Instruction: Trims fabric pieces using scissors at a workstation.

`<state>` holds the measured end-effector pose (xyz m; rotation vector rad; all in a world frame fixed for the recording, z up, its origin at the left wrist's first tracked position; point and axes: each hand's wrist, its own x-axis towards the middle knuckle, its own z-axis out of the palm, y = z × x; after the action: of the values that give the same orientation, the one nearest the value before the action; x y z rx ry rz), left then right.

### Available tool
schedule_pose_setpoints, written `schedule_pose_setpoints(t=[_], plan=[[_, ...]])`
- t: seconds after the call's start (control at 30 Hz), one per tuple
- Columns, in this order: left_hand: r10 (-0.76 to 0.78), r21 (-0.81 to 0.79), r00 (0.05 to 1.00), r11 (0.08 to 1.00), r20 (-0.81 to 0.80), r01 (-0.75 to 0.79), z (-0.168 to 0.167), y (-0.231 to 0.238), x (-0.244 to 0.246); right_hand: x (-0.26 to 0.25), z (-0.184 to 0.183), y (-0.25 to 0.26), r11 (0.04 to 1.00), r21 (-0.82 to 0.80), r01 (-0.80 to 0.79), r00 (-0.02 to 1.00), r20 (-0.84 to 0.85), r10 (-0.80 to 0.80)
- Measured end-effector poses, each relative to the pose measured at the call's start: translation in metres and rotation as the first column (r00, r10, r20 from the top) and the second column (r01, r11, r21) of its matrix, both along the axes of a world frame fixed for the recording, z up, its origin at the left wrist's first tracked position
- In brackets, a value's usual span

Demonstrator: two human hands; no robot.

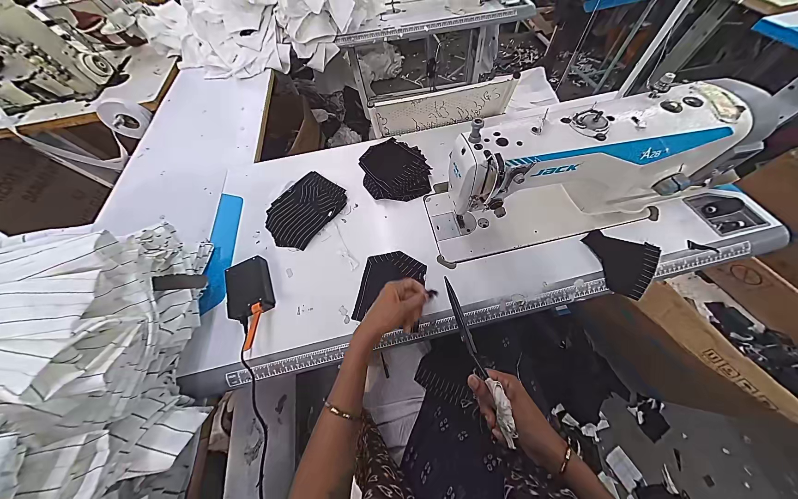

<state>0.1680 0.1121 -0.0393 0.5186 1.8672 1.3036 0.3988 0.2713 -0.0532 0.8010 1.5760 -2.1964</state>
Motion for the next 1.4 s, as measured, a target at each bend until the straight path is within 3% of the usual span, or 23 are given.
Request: schedule_pose_setpoints(t=[0.07, 0.1, 0.2, 0.33, 0.5, 0.63, 0.73, 0.87, 1.13, 1.4], plan=[[-0.165, 0.122, 0.982, 0.981, 0.091, 0.153, 0.004, -0.007, 0.010, -0.002, -0.002, 0.002, 1.000, -0.006, 0.021, 1.000, -0.010, -0.021], [-0.127, 0.063, 0.992, 0.990, 0.011, 0.126, 0.003, -0.005, 0.014, -0.003, -0.003, 0.003, 0.999, -0.008, 0.032, 0.999, -0.014, -0.032], [0.106, -0.250, 0.924, 0.946, -0.368, -0.208, -0.009, 0.012, 0.020, -0.008, -0.001, 0.002, 1.000, -0.023, 0.017, 1.000, -0.002, -0.017], [0.146, -0.357, 0.841, 0.858, -0.520, -0.370, -0.017, 0.036, 0.031, -0.012, 0.001, -0.002, 0.999, -0.031, -0.021, 1.000, -0.006, 0.021], [0.250, -0.176, 0.704, 0.864, -0.664, -0.472, -0.034, 0.043, 0.042, -0.011, -0.002, -0.008, 0.998, -0.063, 0.000, 1.000, 0.008, 0.001], [0.270, -0.188, 0.761, 0.871, -0.590, -0.455, -0.029, 0.041, 0.040, -0.009, -0.003, -0.007, 0.998, -0.064, 0.006, 1.000, 0.024, -0.004], [0.263, -0.163, 0.743, 0.880, -0.615, -0.446, -0.033, 0.040, 0.041, -0.009, -0.002, -0.006, 0.998, -0.059, 0.017, 1.000, 0.021, -0.016], [0.308, -0.001, 0.609, 0.892, -0.731, -0.452, -0.051, 0.041, 0.046, -0.010, -0.001, -0.005, 0.998, -0.057, 0.029, 0.999, 0.026, -0.028], [0.364, 0.150, 0.417, 0.873, -0.833, -0.464, -0.071, 0.045, 0.048, -0.008, -0.008, -0.006, 0.998, -0.058, 0.026, 1.000, -0.003, -0.026], [0.349, 0.166, 0.359, 0.876, -0.866, -0.452, -0.075, 0.045, 0.048, -0.008, -0.007, -0.008, 0.998, -0.058, 0.038, 0.999, 0.008, -0.037]])
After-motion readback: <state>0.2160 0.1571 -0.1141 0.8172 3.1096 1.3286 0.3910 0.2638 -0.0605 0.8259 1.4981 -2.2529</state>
